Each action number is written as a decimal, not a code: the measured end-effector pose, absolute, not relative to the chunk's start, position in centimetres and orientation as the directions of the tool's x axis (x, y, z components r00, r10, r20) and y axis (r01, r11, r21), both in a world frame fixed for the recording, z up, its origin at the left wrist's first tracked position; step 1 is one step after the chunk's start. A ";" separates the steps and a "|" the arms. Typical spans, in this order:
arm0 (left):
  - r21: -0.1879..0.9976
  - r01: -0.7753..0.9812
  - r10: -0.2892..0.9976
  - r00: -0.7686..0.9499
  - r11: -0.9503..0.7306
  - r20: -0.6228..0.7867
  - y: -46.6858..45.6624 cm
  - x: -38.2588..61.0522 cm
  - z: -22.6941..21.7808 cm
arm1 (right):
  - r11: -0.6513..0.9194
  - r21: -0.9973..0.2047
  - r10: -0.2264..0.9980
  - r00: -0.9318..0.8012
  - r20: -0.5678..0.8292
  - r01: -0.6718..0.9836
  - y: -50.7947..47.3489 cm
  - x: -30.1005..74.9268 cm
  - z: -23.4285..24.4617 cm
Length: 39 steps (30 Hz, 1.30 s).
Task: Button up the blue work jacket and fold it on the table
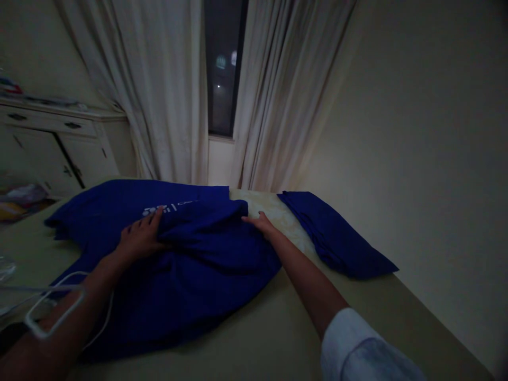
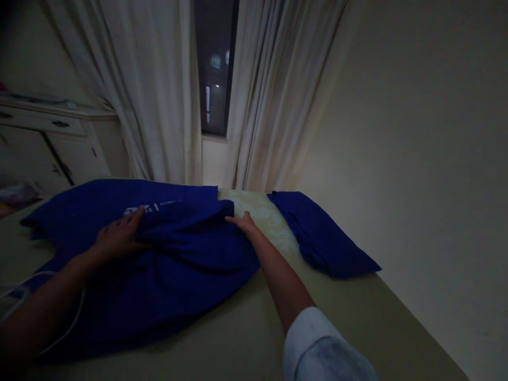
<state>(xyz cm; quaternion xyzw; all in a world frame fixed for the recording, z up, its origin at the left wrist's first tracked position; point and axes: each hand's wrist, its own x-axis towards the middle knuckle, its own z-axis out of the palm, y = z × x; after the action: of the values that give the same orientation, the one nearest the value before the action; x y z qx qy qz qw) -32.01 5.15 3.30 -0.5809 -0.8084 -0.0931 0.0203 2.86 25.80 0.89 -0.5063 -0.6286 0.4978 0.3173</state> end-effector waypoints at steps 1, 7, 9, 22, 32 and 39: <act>0.110 0.948 0.942 -0.312 0.299 0.122 5.8 -32.1 3.6 | -0.009 -0.949 0.956 -0.277 -0.101 0.314 25.9 1.9 1.1; 0.080 0.973 0.962 -0.225 0.215 0.155 8.3 -31.7 8.5 | 0.097 -0.966 0.958 -0.285 0.025 0.241 26.4 0.5 5.2; 0.096 0.971 0.938 -0.235 0.217 0.255 8.8 -30.7 11.6 | 0.179 -0.964 0.959 -0.255 0.126 0.196 27.9 2.0 8.5; -0.039 0.975 0.584 0.161 -0.217 0.796 7.9 -18.8 11.2 | 0.641 -0.716 0.756 -0.064 0.652 0.277 24.1 19.1 14.9; 0.117 0.902 0.795 0.297 -0.415 0.530 -1.7 -16.7 0.6 | 0.184 -0.844 0.979 -0.021 0.201 0.504 14.8 26.8 0.8; 0.158 0.987 0.979 -0.066 0.035 0.191 7.6 -17.9 4.2 | 0.425 -0.643 0.902 -0.356 0.243 0.637 14.7 20.5 1.4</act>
<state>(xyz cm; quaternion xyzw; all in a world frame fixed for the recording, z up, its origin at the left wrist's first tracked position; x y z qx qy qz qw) -17.94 7.59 4.25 -0.6833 -0.7194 -0.1239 0.0148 20.47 14.70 1.36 -0.4862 -0.7916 0.2266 0.2926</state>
